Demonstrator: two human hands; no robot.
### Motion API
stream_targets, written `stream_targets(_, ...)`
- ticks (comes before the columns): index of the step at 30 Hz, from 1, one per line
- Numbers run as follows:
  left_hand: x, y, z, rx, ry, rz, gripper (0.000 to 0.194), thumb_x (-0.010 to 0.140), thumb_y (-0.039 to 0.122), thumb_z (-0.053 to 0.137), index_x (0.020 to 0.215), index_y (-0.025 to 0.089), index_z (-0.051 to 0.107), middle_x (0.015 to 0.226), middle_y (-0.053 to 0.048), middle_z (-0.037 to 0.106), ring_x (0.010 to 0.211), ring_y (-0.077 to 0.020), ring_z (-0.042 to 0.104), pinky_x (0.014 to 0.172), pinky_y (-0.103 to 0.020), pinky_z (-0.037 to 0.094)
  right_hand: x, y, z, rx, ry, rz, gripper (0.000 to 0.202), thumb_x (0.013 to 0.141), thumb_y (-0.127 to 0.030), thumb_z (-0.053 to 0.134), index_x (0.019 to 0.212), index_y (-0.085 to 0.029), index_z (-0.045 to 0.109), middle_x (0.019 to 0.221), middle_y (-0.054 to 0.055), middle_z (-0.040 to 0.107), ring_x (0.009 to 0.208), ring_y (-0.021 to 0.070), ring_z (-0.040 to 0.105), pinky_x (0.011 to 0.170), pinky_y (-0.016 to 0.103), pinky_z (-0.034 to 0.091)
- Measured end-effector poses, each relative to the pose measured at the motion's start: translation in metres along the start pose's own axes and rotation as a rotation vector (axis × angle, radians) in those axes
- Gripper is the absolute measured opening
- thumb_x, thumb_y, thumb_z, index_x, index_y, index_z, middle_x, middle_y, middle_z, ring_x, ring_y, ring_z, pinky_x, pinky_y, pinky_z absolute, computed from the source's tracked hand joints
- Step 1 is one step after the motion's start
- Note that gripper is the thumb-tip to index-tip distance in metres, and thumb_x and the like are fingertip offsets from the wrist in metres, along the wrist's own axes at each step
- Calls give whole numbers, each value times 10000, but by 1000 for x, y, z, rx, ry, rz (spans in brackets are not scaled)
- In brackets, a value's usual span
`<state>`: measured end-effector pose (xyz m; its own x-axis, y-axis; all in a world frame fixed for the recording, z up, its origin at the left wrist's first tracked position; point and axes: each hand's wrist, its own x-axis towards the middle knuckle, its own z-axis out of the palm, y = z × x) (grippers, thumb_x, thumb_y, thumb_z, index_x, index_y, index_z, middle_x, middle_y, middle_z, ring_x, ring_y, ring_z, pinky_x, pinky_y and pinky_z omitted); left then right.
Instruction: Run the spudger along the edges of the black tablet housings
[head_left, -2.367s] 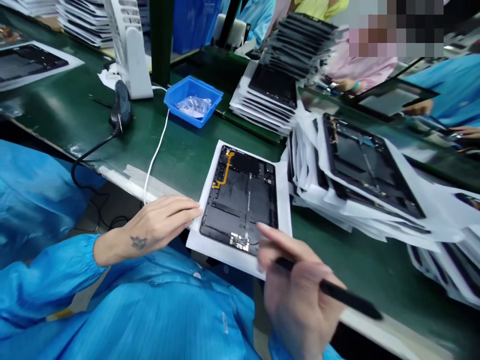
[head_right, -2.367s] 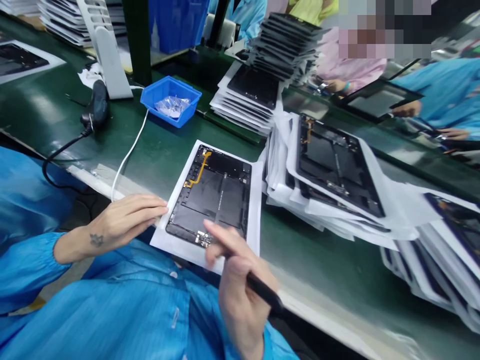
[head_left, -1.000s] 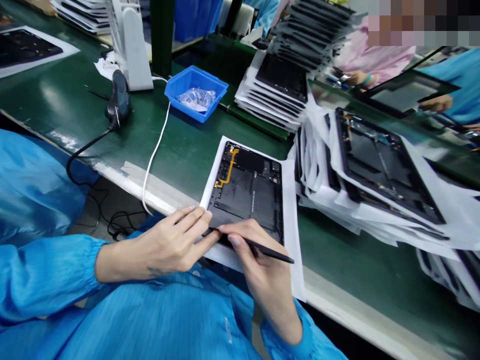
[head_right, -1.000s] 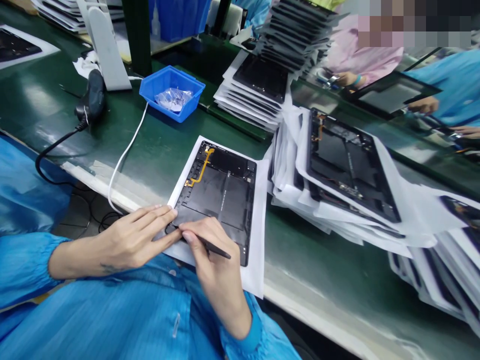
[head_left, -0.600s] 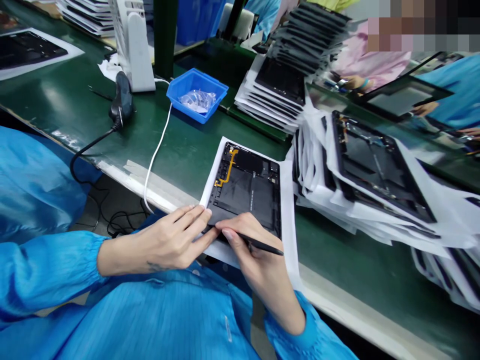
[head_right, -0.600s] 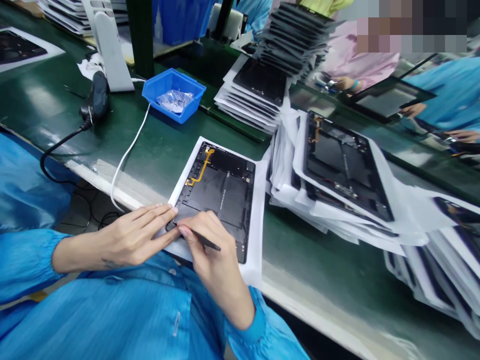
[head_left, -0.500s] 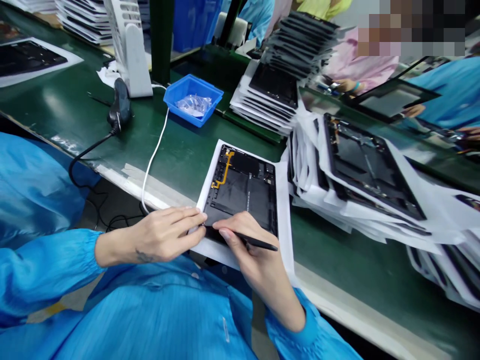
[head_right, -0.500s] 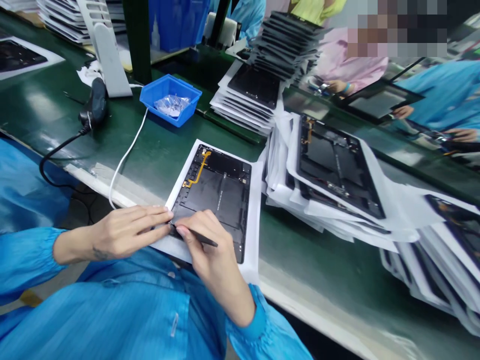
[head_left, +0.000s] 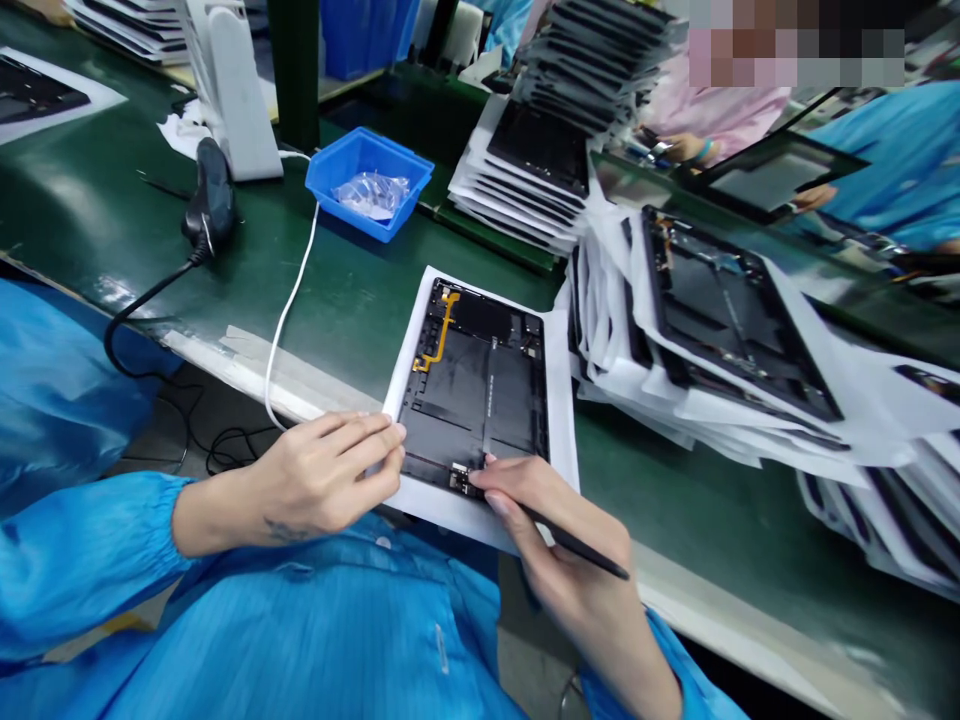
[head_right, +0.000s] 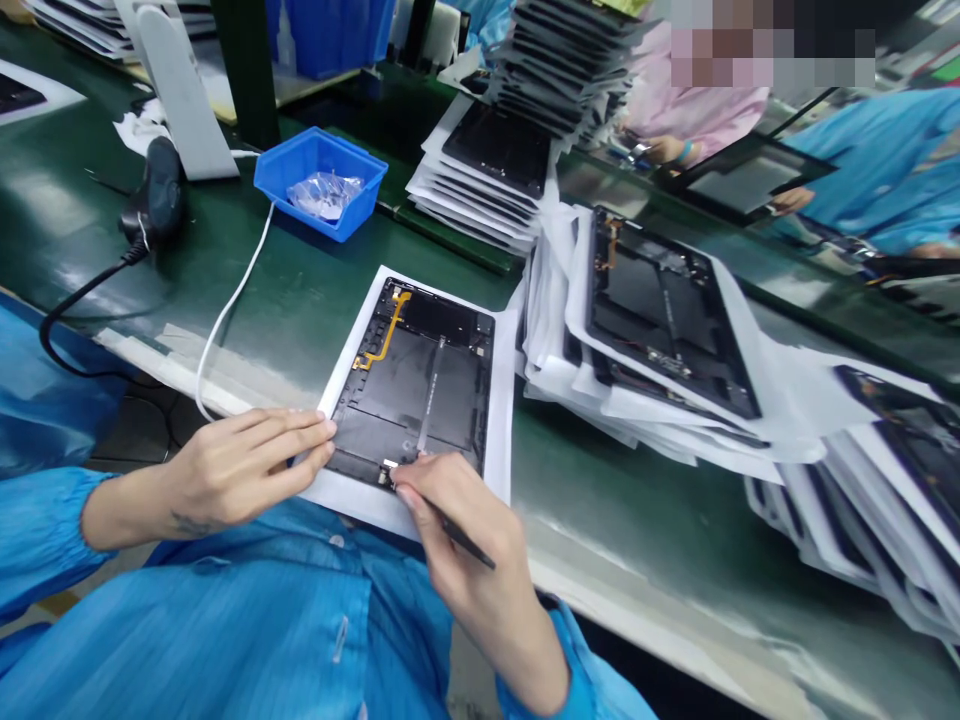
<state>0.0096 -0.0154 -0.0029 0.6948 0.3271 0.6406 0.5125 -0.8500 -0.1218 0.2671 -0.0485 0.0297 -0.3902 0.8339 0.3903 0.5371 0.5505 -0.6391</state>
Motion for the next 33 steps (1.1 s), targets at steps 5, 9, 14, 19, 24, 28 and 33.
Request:
stream_targets(5,7,-2,2,-56,-17,-22,264,983,57,444,973,113,702,1053,-92,760,985,-209,716,894,-349,583,-2,-6,7,-11,62,29,176,937,-55,589,953,-205,680,905,34,725,882,165,705,834,279,582)
stream_targets(9,19,0,10,-145,-67,4,347,1030,93,345,1023,98,693,989,-96,742,907,-193,694,812,-327,576,-5,-6,10,-41,106,38,197,949,-52,569,993,-212,674,927,28,720,896,148,695,839,259,564)
stream_targets(14,28,3,17,-110,-90,63,289,1028,120,403,1034,90,690,936,-108,719,841,-202,679,725,-330,557,-13,-9,15,-132,33,-52,233,936,-14,559,1087,-171,640,940,70,692,929,181,659,852,318,558)
stream_targets(19,26,10,15,-29,-90,109,268,1010,107,433,1068,63,691,1002,-127,733,882,-216,686,777,-347,567,-20,-15,18,-365,-76,-219,215,922,-30,584,1121,-85,642,895,112,690,924,242,654,919,416,557)
stream_targets(24,14,-3,11,-332,-126,-54,354,974,55,393,1189,120,667,1147,-112,731,1072,-213,686,931,-373,577,-22,-7,13,-71,78,-28,227,939,-28,551,1080,-170,659,957,79,706,927,191,681,830,309,567)
stream_targets(28,16,-31,1,-779,-202,-602,482,957,117,439,1411,218,568,1519,-87,516,1428,-248,474,1123,-423,490,-20,1,16,33,244,63,218,949,-60,562,1020,-219,694,956,41,729,918,166,706,831,273,567)
stream_targets(33,49,-49,-9,-1310,-275,-1302,802,909,333,639,1606,280,247,1697,-100,137,1491,-351,360,992,-471,586,-20,5,27,81,287,73,201,951,-95,576,1005,-229,716,922,32,744,893,176,715,830,291,569)
